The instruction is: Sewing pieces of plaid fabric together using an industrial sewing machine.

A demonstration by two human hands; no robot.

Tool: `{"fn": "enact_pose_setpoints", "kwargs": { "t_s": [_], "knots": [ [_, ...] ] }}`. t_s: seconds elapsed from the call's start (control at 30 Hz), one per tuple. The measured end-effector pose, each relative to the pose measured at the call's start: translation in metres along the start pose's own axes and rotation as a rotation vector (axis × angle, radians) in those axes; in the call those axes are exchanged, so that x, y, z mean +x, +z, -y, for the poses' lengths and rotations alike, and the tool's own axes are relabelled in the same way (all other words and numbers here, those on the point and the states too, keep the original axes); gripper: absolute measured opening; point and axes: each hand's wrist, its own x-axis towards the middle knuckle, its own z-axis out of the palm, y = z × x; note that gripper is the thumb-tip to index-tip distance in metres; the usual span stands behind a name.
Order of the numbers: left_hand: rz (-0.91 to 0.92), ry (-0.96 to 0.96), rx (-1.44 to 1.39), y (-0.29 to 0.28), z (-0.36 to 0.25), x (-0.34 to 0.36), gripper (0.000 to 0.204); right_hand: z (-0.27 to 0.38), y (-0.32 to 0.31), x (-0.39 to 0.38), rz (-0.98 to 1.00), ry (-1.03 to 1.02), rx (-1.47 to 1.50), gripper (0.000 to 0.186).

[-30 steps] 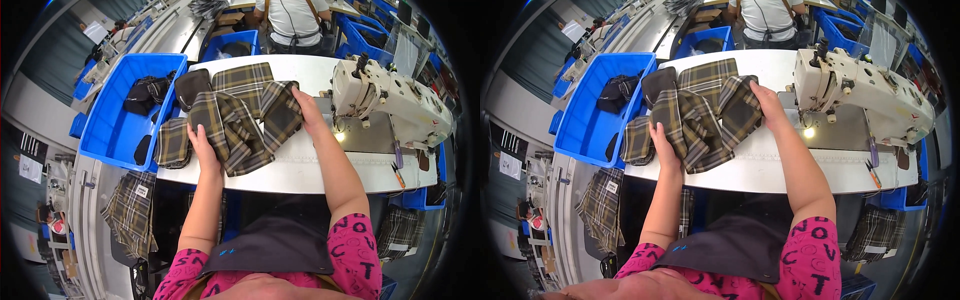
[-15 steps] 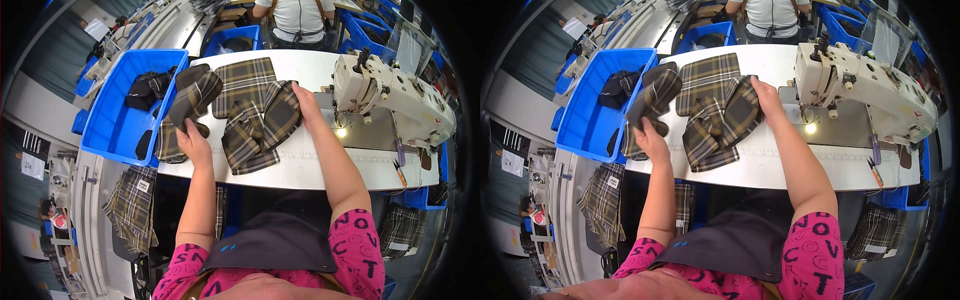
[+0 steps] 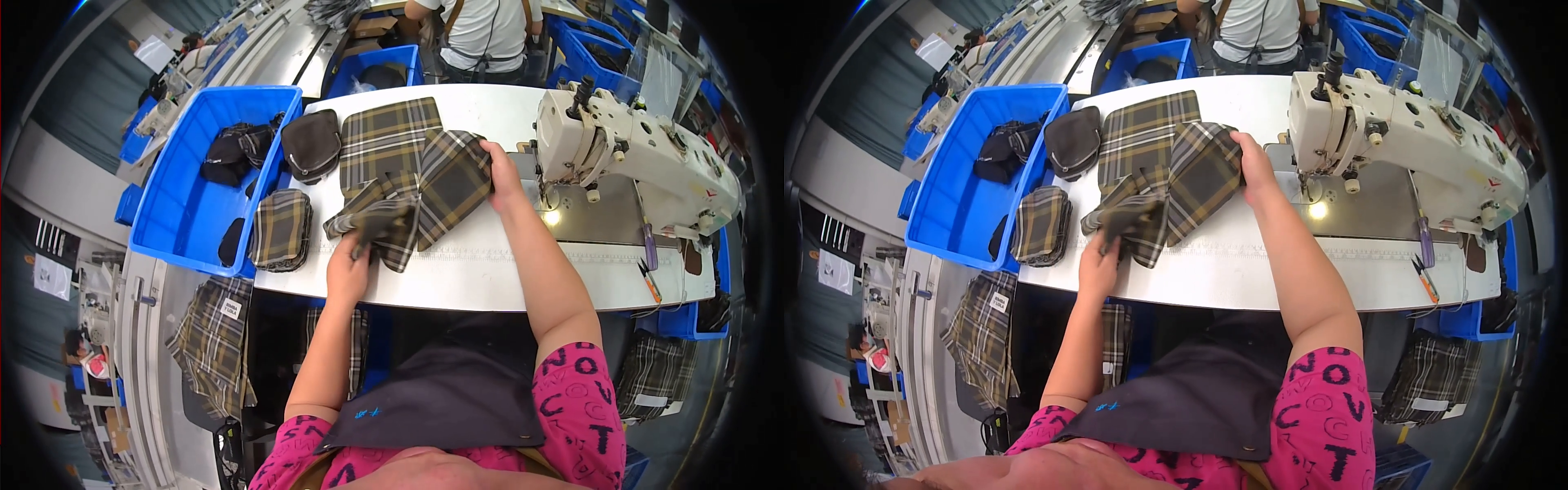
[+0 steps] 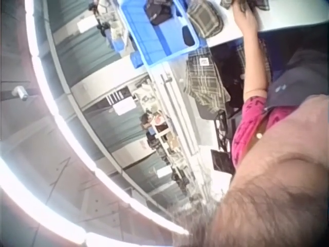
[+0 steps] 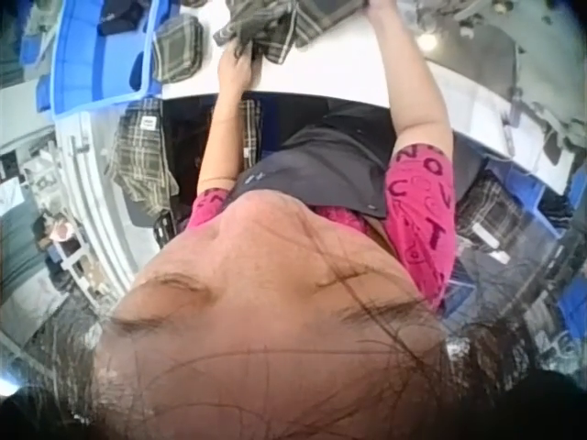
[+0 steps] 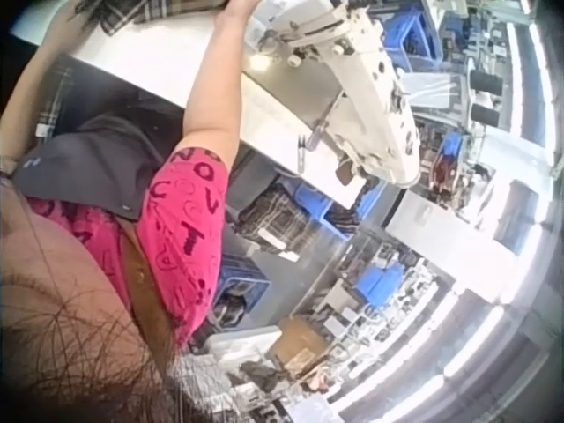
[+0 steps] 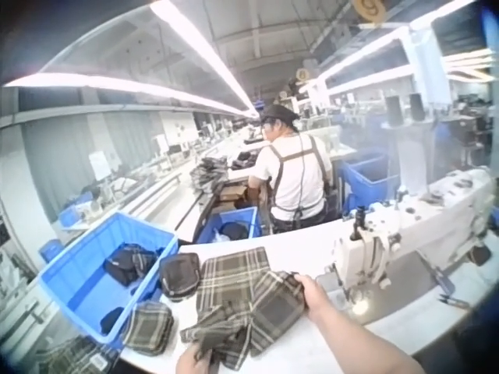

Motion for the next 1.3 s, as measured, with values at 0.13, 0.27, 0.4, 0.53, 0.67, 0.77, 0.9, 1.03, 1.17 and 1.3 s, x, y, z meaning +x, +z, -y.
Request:
{"fn": "enact_pose_setpoints", "kwargs": {
  "t_s": [0.13, 0.27, 0.4, 0.53, 0.67, 0.77, 0.9, 1.03, 1.17, 1.3],
  "knots": [
    [-0.491, 0.245, -0.330, -0.010, 0.000, 0.011, 0.051, -0.002, 0.001, 0.003, 0.059, 0.073, 0.052, 0.033],
    [-0.721, 0.607, -0.083, -0.003, -0.027, 0.014, 0.049, -0.007, -0.005, 0.008, 0.094, 0.085, 0.104, 0.034],
    [-0.381, 0.744, 0.152, 0.024, -0.085, 0.036, 0.059, -0.007, -0.001, 0.004, 0.105, 0.107, 0.071, 0.033],
    [-0.326, 0.589, 0.348, 0.063, -0.109, 0.069, 0.053, -0.004, 0.006, -0.006, 0.233, 0.171, 0.106, 0.032],
    [-0.191, 0.437, 0.166, 0.065, -0.091, 0.092, 0.020, -0.009, 0.008, -0.003, 0.221, 0.167, 0.073, 0.030],
    [-0.221, 0.385, -0.361, 0.050, -0.083, 0.103, 0.025, -0.012, 0.006, 0.001, 0.119, 0.118, 0.047, 0.030],
    [-0.156, 0.381, -0.427, 0.019, -0.100, 0.109, 0.024, -0.007, 0.004, -0.001, 0.012, 0.086, 0.045, 0.031],
    [-0.213, 0.600, 0.275, 0.004, -0.079, 0.094, 0.040, 0.000, -0.005, 0.006, -0.074, -0.008, 0.105, 0.033],
    [-0.071, 0.063, 0.339, -0.008, -0.045, 0.086, 0.037, 0.000, 0.013, -0.005, -0.059, -0.030, -0.052, 0.036],
    [-0.477, 0.442, -0.215, -0.026, -0.051, 0.087, 0.021, -0.004, 0.006, -0.002, -0.050, -0.073, -0.057, 0.037]
  ]
}}
